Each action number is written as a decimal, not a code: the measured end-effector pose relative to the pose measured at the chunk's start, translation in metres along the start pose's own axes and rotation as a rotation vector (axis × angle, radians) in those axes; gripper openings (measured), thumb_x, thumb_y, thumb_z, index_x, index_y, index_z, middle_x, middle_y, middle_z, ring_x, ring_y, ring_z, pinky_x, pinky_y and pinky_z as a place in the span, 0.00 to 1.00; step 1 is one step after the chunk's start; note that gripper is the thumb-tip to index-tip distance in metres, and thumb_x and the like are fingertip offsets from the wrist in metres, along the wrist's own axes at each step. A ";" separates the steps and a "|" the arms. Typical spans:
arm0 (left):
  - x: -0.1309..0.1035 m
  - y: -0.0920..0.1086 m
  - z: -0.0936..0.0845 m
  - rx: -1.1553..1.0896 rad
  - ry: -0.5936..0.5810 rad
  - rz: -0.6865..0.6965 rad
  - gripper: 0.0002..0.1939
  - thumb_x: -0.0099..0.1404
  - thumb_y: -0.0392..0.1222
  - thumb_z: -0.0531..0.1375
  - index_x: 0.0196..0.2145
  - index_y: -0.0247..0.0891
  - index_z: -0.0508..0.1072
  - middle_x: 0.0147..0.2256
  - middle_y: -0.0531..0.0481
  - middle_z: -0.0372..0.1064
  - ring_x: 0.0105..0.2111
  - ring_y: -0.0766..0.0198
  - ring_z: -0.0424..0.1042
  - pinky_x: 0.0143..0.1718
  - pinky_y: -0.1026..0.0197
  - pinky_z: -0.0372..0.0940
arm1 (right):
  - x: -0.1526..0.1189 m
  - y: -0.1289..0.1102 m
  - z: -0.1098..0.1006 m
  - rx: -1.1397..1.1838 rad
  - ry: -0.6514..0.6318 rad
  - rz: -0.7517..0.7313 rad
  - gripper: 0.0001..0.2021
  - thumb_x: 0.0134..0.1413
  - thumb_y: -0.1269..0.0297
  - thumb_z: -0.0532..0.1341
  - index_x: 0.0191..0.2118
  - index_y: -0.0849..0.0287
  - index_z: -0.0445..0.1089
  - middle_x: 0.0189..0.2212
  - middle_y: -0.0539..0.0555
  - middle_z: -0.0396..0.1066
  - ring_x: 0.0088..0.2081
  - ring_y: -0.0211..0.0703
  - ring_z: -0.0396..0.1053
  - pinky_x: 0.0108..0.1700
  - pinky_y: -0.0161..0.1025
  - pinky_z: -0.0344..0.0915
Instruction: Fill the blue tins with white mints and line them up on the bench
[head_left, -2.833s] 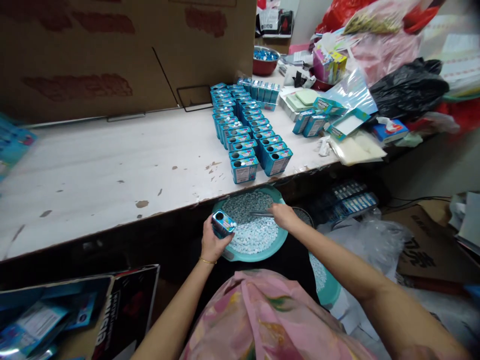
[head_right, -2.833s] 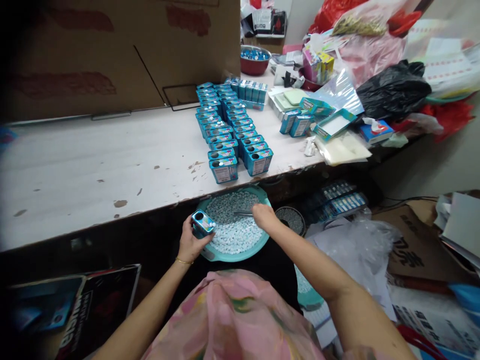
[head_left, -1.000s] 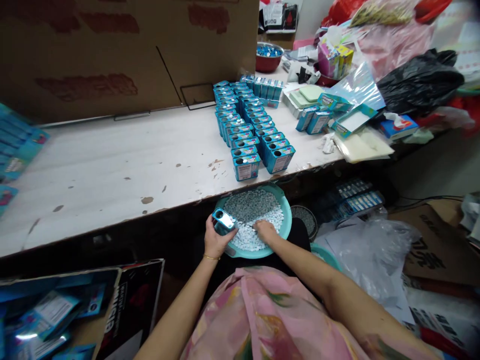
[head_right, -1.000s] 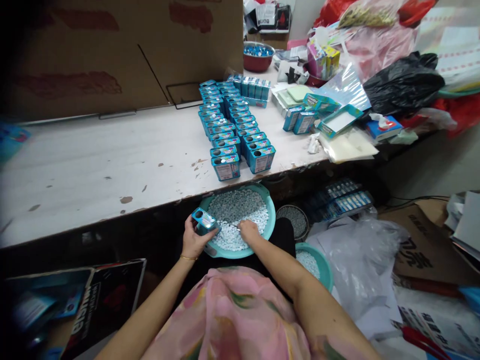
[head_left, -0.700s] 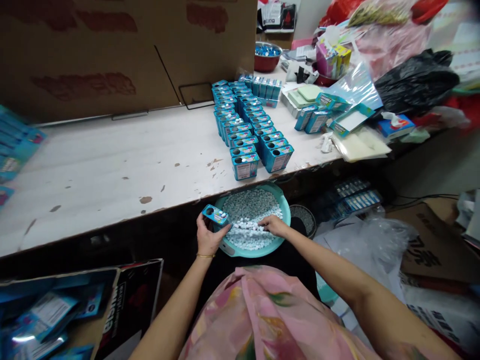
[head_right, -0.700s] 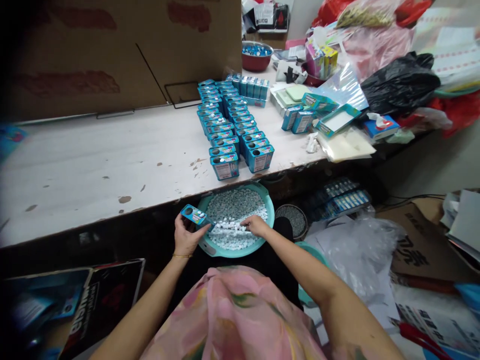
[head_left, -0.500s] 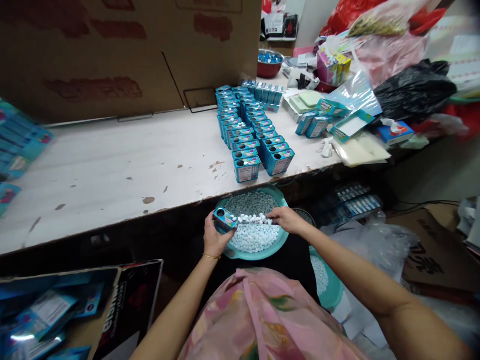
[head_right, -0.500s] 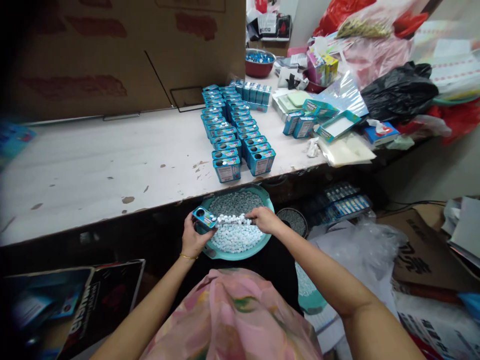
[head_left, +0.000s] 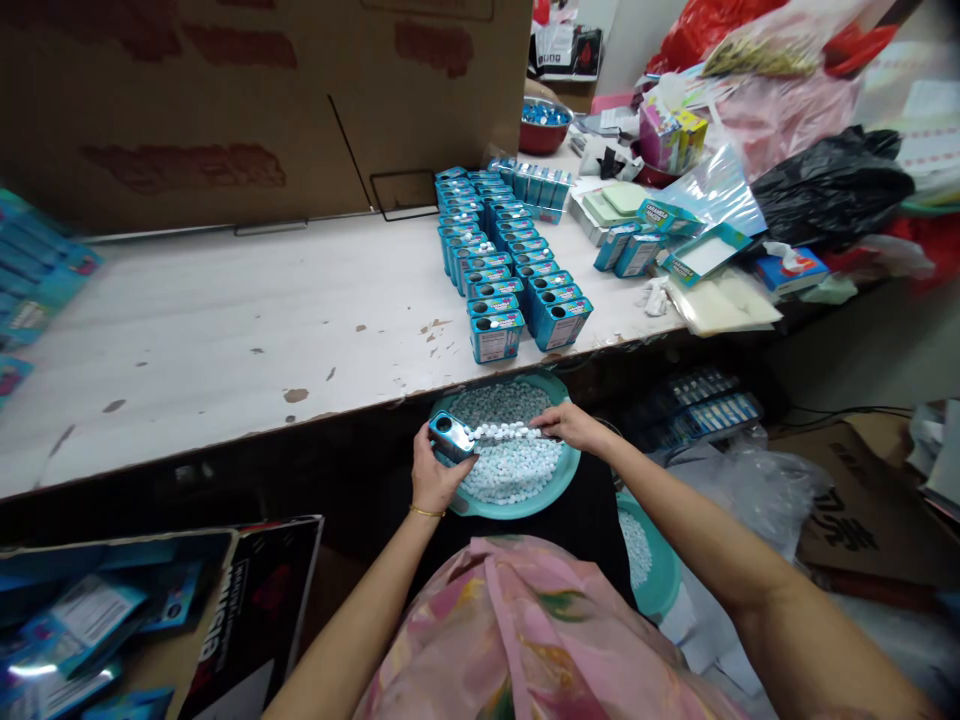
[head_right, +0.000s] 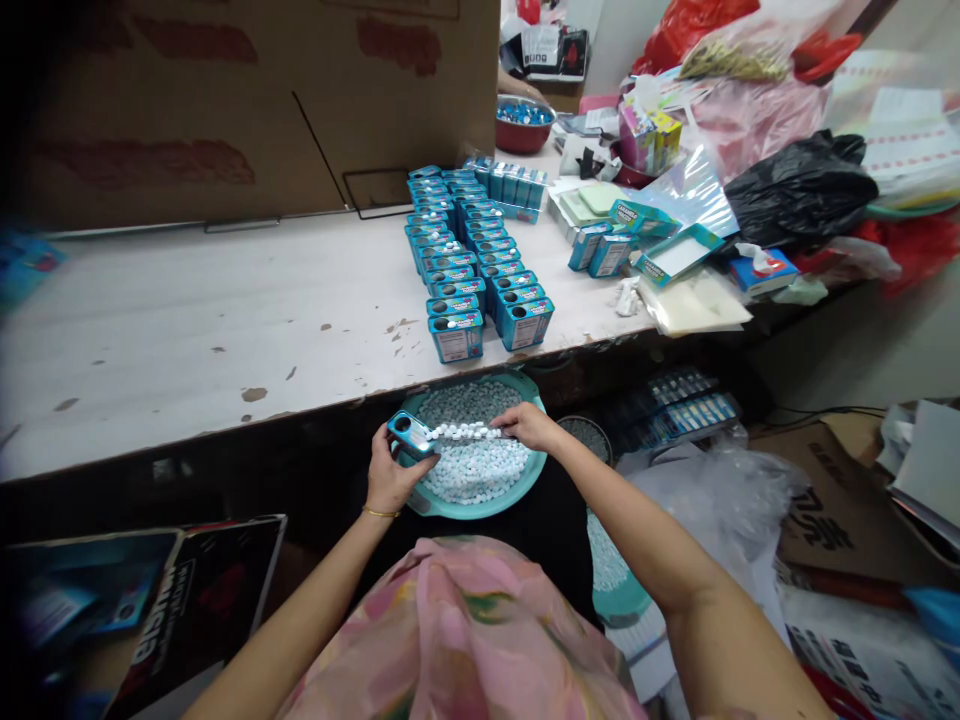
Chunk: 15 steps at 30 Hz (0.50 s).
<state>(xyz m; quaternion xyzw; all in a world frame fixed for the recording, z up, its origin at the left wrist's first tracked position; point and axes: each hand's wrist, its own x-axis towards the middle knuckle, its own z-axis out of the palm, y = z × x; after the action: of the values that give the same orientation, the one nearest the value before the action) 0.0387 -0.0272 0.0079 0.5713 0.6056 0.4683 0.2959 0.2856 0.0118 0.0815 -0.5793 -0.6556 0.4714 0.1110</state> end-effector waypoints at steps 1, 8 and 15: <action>0.000 0.000 0.000 0.000 -0.009 -0.004 0.42 0.40 0.44 0.66 0.52 0.38 0.53 0.48 0.43 0.55 0.49 0.55 0.60 0.49 0.50 0.58 | -0.002 0.001 0.000 0.011 0.002 -0.016 0.17 0.39 0.76 0.55 0.38 0.65 0.73 0.30 0.53 0.72 0.30 0.37 0.66 0.34 0.34 0.62; -0.001 -0.002 0.002 0.025 -0.035 0.002 0.42 0.42 0.46 0.65 0.52 0.37 0.51 0.48 0.42 0.55 0.48 0.56 0.60 0.49 0.51 0.59 | -0.008 -0.009 -0.015 -0.072 -0.022 -0.093 0.16 0.40 0.76 0.55 0.38 0.63 0.73 0.30 0.53 0.71 0.32 0.37 0.66 0.37 0.34 0.61; -0.005 0.003 0.007 0.148 -0.055 0.158 0.40 0.43 0.46 0.64 0.52 0.38 0.52 0.48 0.41 0.55 0.49 0.52 0.59 0.49 0.48 0.57 | -0.014 -0.058 -0.018 -0.486 -0.002 -0.183 0.16 0.46 0.73 0.53 0.41 0.58 0.72 0.35 0.53 0.72 0.39 0.40 0.66 0.40 0.33 0.60</action>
<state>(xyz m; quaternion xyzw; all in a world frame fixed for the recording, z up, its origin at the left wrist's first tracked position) 0.0472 -0.0304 0.0069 0.6503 0.5833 0.4282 0.2314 0.2645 0.0151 0.1405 -0.5267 -0.7995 0.2885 0.0102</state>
